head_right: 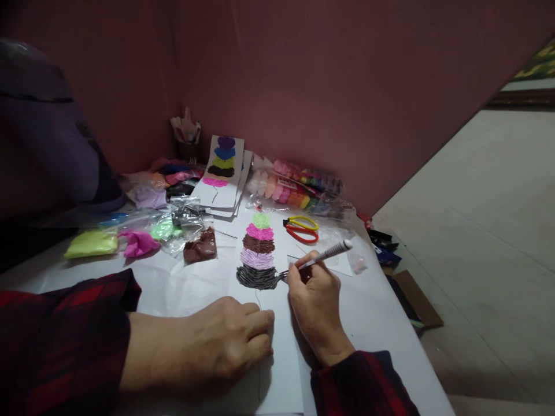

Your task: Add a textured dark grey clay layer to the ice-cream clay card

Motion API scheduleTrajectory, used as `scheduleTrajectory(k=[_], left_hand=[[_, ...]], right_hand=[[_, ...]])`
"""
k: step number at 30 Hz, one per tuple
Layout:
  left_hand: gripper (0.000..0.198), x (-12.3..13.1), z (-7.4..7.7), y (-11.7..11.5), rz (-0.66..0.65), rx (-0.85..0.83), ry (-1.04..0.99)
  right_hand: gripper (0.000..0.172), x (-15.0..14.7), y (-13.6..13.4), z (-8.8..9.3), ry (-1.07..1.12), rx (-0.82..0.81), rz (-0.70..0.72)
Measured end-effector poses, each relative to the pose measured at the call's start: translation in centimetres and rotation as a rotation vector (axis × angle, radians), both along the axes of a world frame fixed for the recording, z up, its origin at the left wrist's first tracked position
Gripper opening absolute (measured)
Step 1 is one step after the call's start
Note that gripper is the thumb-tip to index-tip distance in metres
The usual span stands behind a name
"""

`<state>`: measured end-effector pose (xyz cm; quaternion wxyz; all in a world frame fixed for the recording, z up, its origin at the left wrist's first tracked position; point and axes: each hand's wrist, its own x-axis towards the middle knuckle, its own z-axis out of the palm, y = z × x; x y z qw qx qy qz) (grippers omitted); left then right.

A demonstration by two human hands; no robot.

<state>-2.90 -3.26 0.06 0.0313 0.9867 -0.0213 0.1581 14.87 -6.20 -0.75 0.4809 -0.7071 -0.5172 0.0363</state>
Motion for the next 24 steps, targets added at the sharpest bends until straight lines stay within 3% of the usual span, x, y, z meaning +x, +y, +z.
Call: scheduleTrajectory(k=[7, 15, 24], left_hand=[[0.008, -0.08, -0.12, 0.0, 0.001, 0.001, -0.009], [0.006, -0.03, -0.01, -0.08, 0.001, 0.006, -0.008], [0.005, -0.03, 0.3, -0.01, 0.0, -0.017, 0.041]], right_hand=[[0.015, -0.31, -0.13, 0.28, 0.06, 0.177, -0.022], [0.017, -0.85, -0.01, -0.04, 0.214, 0.06, 0.128], [0.016, -0.35, 0.22, -0.03, 0.036, -0.027, 0.028]])
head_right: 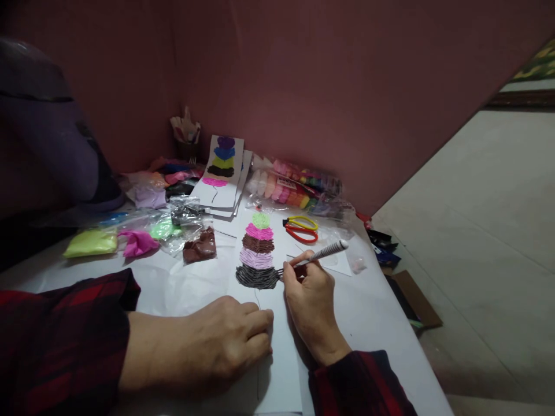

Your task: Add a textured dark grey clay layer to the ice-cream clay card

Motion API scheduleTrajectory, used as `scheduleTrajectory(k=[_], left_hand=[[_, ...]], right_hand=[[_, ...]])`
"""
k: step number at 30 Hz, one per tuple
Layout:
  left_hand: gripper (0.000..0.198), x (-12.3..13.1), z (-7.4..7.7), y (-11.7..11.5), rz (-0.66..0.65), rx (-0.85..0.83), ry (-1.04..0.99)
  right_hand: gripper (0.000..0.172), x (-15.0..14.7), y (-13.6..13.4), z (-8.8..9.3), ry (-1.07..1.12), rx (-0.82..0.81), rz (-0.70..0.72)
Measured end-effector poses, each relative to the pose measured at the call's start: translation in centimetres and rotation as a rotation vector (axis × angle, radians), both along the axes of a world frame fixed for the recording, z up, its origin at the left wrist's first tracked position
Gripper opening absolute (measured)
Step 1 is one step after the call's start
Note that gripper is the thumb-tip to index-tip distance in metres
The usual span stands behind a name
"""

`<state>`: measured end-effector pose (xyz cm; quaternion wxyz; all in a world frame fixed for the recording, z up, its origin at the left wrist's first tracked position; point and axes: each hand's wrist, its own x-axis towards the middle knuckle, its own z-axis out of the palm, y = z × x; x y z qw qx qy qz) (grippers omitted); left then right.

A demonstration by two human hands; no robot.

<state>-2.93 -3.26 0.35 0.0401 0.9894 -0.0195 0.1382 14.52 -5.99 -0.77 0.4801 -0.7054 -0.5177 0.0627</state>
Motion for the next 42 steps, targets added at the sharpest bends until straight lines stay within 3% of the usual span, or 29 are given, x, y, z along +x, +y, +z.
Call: scheduleTrajectory(k=[7, 18, 26, 33, 42], left_hand=[[0.007, 0.02, -0.55, 0.03, -0.002, 0.012, -0.058], [0.005, 0.15, -0.31, -0.01, 0.0, 0.028, -0.056], [0.006, 0.08, 0.02, -0.03, 0.002, 0.004, -0.008], [0.008, -0.01, -0.25, 0.01, 0.003, 0.012, -0.032], [0.008, 0.09, -0.41, -0.04, 0.0, 0.013, -0.042]], right_hand=[[0.016, 0.12, -0.23, 0.18, 0.055, 0.147, -0.063], [0.015, -0.51, -0.72, 0.34, 0.056, 0.003, 0.048], [0.015, 0.3, -0.48, 0.09, -0.086, 0.008, -0.068], [0.015, 0.17, -0.39, 0.5, -0.103, 0.159, -0.106], [0.018, -0.04, -0.18, 0.22, 0.048, 0.14, 0.004]])
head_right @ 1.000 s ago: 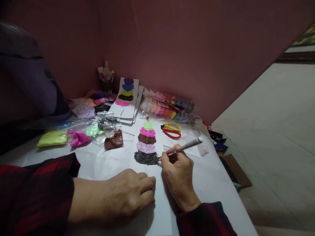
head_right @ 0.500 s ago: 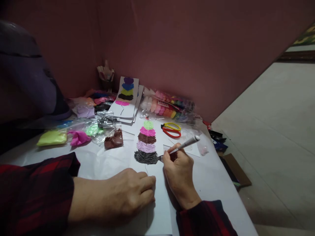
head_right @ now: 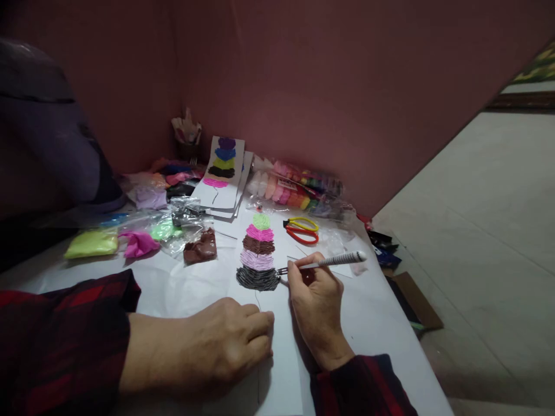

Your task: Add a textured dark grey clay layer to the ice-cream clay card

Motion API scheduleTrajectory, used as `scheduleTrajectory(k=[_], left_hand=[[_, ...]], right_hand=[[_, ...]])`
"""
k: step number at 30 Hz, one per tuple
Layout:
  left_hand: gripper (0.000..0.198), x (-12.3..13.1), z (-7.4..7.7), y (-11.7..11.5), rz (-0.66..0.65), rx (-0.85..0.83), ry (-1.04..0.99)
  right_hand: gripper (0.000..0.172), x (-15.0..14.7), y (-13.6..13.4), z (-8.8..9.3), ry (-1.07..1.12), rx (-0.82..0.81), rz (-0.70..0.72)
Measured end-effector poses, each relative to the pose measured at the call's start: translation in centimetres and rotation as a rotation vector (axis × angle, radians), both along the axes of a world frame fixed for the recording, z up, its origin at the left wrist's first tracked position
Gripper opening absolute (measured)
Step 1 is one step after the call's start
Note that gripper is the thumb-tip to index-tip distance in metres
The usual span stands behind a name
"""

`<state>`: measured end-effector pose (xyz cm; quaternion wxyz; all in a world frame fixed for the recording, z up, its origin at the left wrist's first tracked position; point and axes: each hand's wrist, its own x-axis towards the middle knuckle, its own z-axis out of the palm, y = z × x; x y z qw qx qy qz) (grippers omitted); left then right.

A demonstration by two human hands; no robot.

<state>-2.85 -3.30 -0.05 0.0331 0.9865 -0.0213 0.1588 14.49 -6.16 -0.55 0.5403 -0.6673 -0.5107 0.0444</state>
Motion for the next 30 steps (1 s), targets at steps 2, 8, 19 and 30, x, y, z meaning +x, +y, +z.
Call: scheduleTrajectory(k=[2, 8, 19, 30], left_hand=[[0.008, -0.05, -0.04, -0.02, 0.002, -0.001, -0.013], [0.007, -0.07, -0.17, 0.04, 0.008, 0.002, -0.044], [0.006, 0.08, -0.01, 0.03, 0.004, 0.002, -0.005], [0.007, -0.26, 0.44, -0.36, -0.051, 0.204, -0.021]], right_hand=[[0.019, 0.0, 0.08, -0.25, 0.043, -0.011, 0.032], [0.02, -0.24, 0.28, -0.5, 0.064, -0.034, 0.068], [0.017, -0.68, 0.47, -0.82, 0.104, -0.006, 0.152], [0.015, -0.91, -0.08, -0.09, 0.162, 0.012, 0.236]])
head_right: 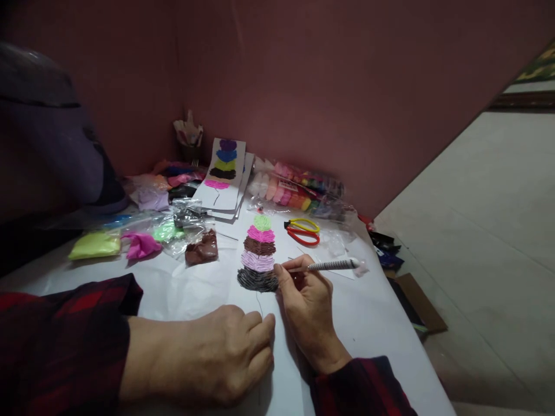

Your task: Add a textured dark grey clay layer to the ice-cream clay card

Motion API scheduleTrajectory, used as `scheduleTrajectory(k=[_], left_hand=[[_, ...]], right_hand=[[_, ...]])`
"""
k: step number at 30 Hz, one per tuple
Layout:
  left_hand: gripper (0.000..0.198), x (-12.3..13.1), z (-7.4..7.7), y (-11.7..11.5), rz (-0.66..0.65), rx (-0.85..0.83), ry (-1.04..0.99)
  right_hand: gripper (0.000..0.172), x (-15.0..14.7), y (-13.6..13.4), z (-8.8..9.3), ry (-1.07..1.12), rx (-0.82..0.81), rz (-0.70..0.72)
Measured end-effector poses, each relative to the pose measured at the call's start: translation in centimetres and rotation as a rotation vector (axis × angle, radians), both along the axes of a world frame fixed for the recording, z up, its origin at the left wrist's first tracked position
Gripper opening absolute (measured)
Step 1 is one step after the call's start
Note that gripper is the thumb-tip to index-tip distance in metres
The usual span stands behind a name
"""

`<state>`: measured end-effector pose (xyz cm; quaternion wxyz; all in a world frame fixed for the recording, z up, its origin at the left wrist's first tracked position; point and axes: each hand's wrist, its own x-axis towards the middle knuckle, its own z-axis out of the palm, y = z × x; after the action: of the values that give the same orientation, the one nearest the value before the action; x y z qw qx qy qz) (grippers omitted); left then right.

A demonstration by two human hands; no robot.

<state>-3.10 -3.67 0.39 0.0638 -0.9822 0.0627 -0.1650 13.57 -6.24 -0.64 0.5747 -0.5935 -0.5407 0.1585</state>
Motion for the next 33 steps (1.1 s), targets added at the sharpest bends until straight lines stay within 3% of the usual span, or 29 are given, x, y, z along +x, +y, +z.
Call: scheduleTrajectory(k=[16, 33], left_hand=[[0.006, -0.09, -0.25, 0.14, 0.003, -0.015, -0.022], [0.006, -0.05, -0.24, 0.08, 0.014, -0.052, 0.003]], right_hand=[[0.016, -0.46, -0.45, -0.17, 0.027, -0.091, 0.089], [0.018, 0.25, -0.53, 0.19, -0.338, -0.03, -0.026]])
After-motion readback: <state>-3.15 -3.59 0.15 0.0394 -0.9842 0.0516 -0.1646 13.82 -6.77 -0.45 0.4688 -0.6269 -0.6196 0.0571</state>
